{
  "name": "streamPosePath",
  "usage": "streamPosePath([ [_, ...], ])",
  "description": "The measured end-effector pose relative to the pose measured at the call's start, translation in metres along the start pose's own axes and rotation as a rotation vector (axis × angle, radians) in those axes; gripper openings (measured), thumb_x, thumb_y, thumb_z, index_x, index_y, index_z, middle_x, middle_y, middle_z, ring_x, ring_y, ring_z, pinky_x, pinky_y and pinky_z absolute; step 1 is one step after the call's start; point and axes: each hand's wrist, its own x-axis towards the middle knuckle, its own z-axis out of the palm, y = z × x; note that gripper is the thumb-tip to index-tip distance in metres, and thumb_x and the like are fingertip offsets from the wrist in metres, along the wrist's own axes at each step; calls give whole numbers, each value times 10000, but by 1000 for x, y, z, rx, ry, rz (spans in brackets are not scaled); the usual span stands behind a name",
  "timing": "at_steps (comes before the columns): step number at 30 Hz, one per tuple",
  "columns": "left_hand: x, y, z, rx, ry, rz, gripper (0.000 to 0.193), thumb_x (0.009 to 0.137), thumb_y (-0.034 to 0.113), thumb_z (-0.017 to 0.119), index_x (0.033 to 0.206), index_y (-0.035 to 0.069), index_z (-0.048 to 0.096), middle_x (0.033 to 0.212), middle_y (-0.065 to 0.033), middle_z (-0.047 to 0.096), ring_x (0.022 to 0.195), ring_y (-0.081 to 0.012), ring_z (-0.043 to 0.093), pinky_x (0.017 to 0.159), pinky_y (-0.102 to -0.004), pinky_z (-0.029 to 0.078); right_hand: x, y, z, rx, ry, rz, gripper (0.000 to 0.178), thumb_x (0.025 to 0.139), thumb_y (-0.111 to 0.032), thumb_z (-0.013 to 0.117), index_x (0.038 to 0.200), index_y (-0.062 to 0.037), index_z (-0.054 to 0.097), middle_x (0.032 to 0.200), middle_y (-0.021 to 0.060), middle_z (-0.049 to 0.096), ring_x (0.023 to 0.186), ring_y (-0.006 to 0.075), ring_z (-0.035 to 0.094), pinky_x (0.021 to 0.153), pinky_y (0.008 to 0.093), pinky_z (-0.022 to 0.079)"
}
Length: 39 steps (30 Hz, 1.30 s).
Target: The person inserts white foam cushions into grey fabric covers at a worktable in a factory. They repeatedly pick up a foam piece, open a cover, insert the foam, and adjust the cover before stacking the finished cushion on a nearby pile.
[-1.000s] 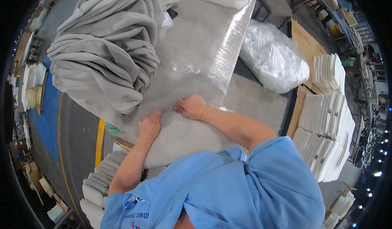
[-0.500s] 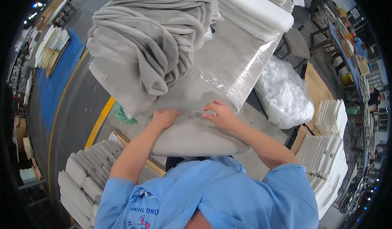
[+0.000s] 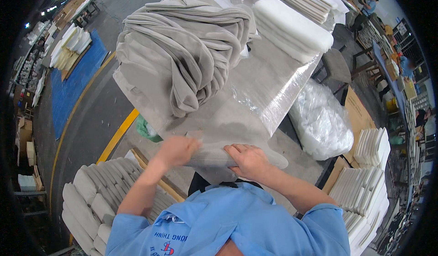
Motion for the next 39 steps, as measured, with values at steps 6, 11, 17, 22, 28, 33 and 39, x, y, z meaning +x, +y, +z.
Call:
streamPosePath([
  [6, -35, 8, 28, -244, 360, -155, 446, 1061, 402, 482, 938, 60, 742, 905, -207, 728, 892, -454, 678, 786, -538, 530, 13, 6, -2, 80, -84, 21, 687, 772, -291, 865, 1368, -111, 574, 1186, 165, 722, 1059, 378, 712, 888, 467, 570],
  [11, -18, -1, 13, -172, 158, -231, 481, 1044, 440, 474, 926, 76, 765, 916, -188, 744, 908, -439, 693, 809, -524, 545, 32, 24, -23, 149, -339, 69, 804, 785, -404, 852, 1451, -95, 525, 1248, 208, 700, 1096, 412, 696, 945, 479, 553],
  [17, -30, -8, 30, -327, 154, -232, 427, 1024, 397, 490, 953, 74, 758, 976, -201, 745, 946, -443, 688, 835, -517, 547, 15, 47, -27, 364, -621, 57, 1109, 781, -539, 835, 1643, -94, 299, 1656, 213, 350, 1477, 397, 422, 1204, 454, 373],
  [22, -35, -13, 48, -406, 212, -193, 370, 1006, 363, 507, 1046, 77, 739, 1043, -184, 742, 995, -428, 682, 864, -506, 542, 17, 80, 0, 532, -671, -64, 1026, 918, -559, 702, 1683, -83, 211, 1758, 172, 149, 1602, 342, 225, 1301, 420, 196],
  [28, -34, -26, 55, -442, -32, -321, 421, 1013, 389, 516, 1206, 91, 742, 1294, -158, 712, 1167, -393, 662, 993, -446, 527, 31, 88, 29, 575, -642, 82, 718, 1093, -444, 489, 1666, -68, 275, 1742, 174, 226, 1612, 310, 210, 1305, 385, 163],
  [33, -12, -58, 72, -522, -13, -366, 436, 1021, 424, 507, 1166, 110, 774, 1244, -181, 735, 1161, -411, 670, 1029, -454, 507, 33, 101, 51, 659, -470, 324, 586, 1101, -386, 494, 1568, -31, 481, 1607, 161, 497, 1473, 271, 474, 1234, 352, 316],
  [39, -44, -94, 116, -1351, 629, -267, 500, 1057, 415, 525, 980, 7, 803, 1014, -129, 790, 986, -197, 711, 916, -338, 529, -5, 149, 63, 1006, -17, 643, 470, 954, -284, 753, 1281, 44, 677, 1080, 99, 725, 1015, 165, 658, 849, 318, 529],
])
